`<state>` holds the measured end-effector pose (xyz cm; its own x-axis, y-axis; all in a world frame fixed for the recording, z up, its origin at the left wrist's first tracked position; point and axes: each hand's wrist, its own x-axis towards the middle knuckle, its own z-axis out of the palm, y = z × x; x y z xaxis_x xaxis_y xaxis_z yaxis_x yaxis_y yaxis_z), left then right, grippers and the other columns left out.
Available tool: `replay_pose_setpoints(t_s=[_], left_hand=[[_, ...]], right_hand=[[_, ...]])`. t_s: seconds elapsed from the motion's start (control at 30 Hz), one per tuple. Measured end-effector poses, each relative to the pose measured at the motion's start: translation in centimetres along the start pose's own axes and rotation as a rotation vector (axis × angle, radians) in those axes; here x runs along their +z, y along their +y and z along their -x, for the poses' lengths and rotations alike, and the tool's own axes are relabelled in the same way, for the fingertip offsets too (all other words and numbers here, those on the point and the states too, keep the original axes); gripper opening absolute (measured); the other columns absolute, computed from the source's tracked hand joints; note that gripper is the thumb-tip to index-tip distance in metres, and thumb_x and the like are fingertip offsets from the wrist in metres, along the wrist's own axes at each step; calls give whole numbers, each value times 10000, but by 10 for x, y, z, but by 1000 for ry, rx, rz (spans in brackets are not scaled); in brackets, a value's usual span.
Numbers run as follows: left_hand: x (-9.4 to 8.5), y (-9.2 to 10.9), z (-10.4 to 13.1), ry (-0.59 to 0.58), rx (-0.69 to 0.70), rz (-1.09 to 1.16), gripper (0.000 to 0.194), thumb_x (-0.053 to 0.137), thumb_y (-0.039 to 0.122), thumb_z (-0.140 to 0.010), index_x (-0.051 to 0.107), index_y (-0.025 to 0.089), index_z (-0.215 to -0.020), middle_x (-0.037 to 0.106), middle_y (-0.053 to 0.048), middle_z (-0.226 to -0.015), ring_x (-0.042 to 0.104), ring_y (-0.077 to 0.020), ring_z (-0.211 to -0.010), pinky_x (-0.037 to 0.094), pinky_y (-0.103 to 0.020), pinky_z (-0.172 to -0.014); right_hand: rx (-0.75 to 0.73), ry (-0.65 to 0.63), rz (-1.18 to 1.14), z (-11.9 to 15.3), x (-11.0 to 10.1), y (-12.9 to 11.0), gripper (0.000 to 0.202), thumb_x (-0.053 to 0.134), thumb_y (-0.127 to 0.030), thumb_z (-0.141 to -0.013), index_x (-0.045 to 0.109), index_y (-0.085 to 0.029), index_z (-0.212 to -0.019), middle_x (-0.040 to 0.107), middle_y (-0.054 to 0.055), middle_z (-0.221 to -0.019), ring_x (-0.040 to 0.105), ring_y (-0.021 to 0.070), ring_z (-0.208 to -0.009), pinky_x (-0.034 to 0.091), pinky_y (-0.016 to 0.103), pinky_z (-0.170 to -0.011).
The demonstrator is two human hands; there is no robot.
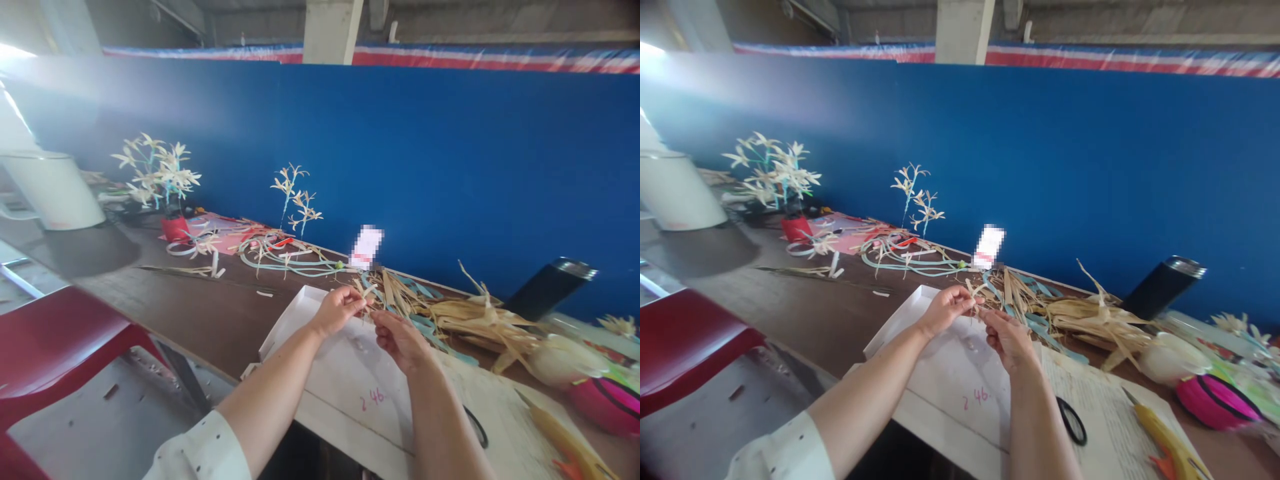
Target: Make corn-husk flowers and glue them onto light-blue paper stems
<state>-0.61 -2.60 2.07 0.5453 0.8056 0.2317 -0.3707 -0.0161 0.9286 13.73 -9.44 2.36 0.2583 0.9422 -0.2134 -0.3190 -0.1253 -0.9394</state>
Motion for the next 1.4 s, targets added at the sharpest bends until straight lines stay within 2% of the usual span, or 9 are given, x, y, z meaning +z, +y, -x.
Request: replay_pose_setpoints(t_s=[0.1,0.2,0.33,0.5,0.7,1.07,1.4], left_hand=[[-3,-4,-2,46,46,-84,266,674,373,-714,563,143,-787,687,-84,-912,619,-150,-798,465,-277,-740],[-6,-5,-3,113,123,-292,242,659,362,-722,619,144,-820,667,-40,-827,591,-137,-757,441,-244,-703],[-4,-1,0,113,149,-418,214,632,354,-740,649,149,-795,647,-14,-774,563,-123,-712,425,-228,-676],[3,2,3,99,86,-411,233,648,377,-717,654,149,-769,633,-1,-714,531,-112,-649,413,-224,-630],[7,1,4,108,64,-375,260,672,392,-694,660,145,-773,641,-13,-723,550,-126,-680,419,-233,-648],[10,-1,4,140,102,-320,268,688,402,-687,670,146,-762,653,-14,-708,556,-126,-665,424,-227,-625],[14,3,7,171,120,-397,231,685,377,-696,689,157,-767,687,-30,-729,601,-147,-683,447,-238,-637]], right_hand=[[-65,55,-79,-1,-1,-2,226,812,-267,-553,659,-165,-684,464,-48,-543,371,38,-455,298,140,-368],[-142,97,-148,-3,-1,-2,231,820,-255,-546,664,-168,-695,475,-47,-572,368,32,-467,298,129,-373],[-220,123,-173,-4,1,-2,225,812,-279,-559,672,-171,-699,544,-24,-665,394,32,-500,306,126,-387],[-257,132,-170,-4,5,-1,210,805,-298,-573,681,-174,-688,581,-10,-694,400,36,-516,299,129,-391],[-251,85,-156,-3,6,1,194,800,-300,-599,686,-172,-690,600,1,-705,422,49,-536,318,141,-403],[-199,35,-264,-2,7,-1,235,816,-269,-570,670,-196,-739,608,-24,-737,453,47,-528,355,144,-409],[-185,43,-269,-2,9,1,248,825,-264,-540,671,-195,-722,622,-31,-685,440,38,-479,338,153,-394]])
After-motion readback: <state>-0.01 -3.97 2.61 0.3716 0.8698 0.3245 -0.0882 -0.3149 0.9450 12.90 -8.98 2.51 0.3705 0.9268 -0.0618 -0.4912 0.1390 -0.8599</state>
